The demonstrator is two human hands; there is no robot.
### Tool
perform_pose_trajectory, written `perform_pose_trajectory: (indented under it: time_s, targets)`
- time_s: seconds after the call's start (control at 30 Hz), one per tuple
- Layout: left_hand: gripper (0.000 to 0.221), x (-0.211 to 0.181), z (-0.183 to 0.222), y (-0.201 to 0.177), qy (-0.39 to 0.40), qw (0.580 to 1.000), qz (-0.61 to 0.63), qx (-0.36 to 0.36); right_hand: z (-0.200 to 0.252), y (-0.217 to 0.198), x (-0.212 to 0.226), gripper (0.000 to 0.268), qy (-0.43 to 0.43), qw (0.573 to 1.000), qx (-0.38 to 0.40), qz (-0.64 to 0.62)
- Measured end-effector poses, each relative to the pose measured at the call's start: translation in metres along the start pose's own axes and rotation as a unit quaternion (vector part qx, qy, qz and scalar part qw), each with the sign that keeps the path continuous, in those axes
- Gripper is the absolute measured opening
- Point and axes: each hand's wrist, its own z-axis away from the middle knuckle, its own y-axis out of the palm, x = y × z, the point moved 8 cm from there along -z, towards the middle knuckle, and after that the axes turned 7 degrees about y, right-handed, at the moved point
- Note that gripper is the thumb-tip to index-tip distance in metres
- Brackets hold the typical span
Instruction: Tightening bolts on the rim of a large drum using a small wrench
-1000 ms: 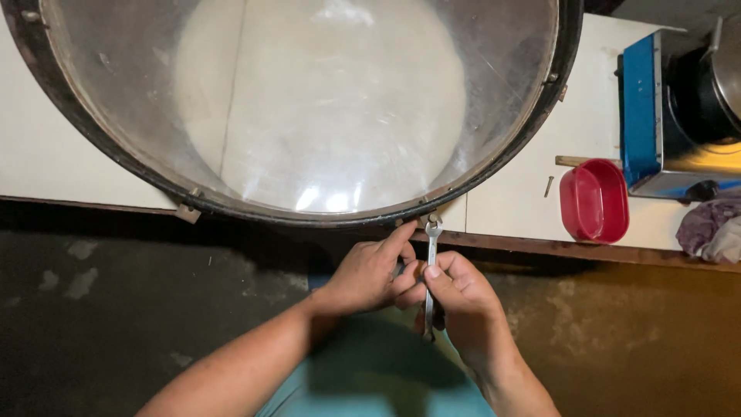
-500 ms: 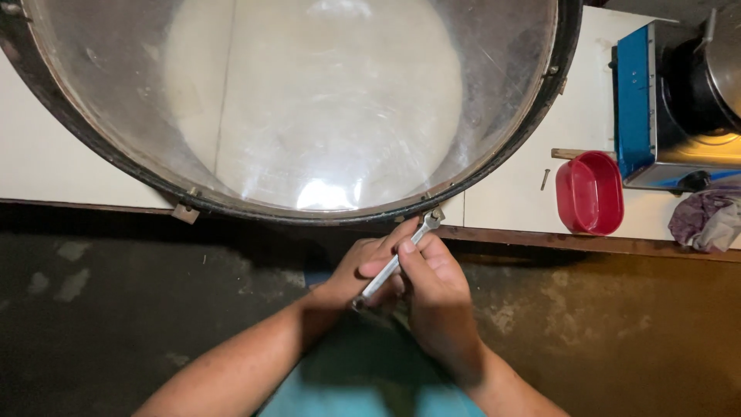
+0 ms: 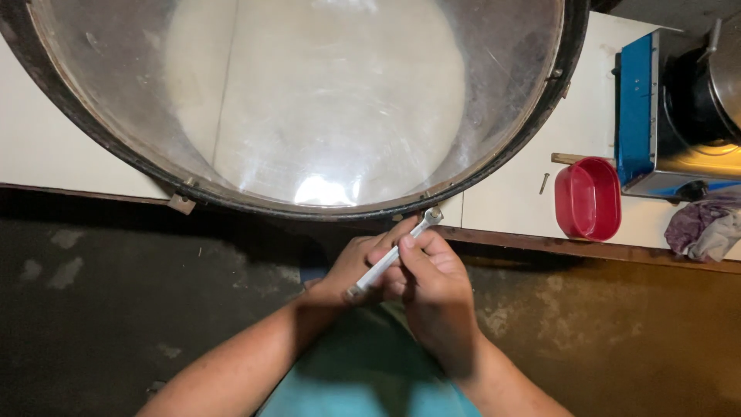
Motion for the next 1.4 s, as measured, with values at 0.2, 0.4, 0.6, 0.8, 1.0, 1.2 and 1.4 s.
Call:
perform_pose_trajectory:
  time_s: [0.2,0.4,0.6,0.8,1.0,1.2,1.4]
  targets:
    - [0.058,-0.021,0.000,-0.007,0.069,0.981,-0.129,-0.129,0.000,-0.063,0.019,0.014,0.000,0.993,-0.043,0.107]
    - [0.057,-0.034,0.004,-0.010,0.154,0.961,-0.117,-0.196,-0.036,-0.060,0.130,0.021,-0.021,0.723,-0.043,0.689]
    - [0.056,-0.041,0.005,-0.009,0.158,0.958,-0.118,-0.211,-0.030,0.008,0.186,0.017,-0.173,0.610,0.117,0.765]
    - [0.058,-0.031,0.003,-0.006,0.161,0.955,-0.127,-0.214,-0.004,-0.079,0.118,0.035,-0.113,0.887,-0.059,0.443]
    - [0.059,-0.035,0.002,-0.009,0.161,0.963,-0.106,-0.187,0.003,-0.033,0.098,0.023,-0.341,0.766,-0.191,0.510]
    - [0.050,-0.033,0.001,-0.015,0.168,0.961,-0.118,-0.187,0.009,-0.009,0.103,0.012,-0.389,0.679,-0.193,0.592]
    - [0.043,-0.043,0.008,-0.026,0.202,0.948,-0.102,-0.223,0.017,0.003,0.111,0.017,-0.367,0.722,-0.171,0.562]
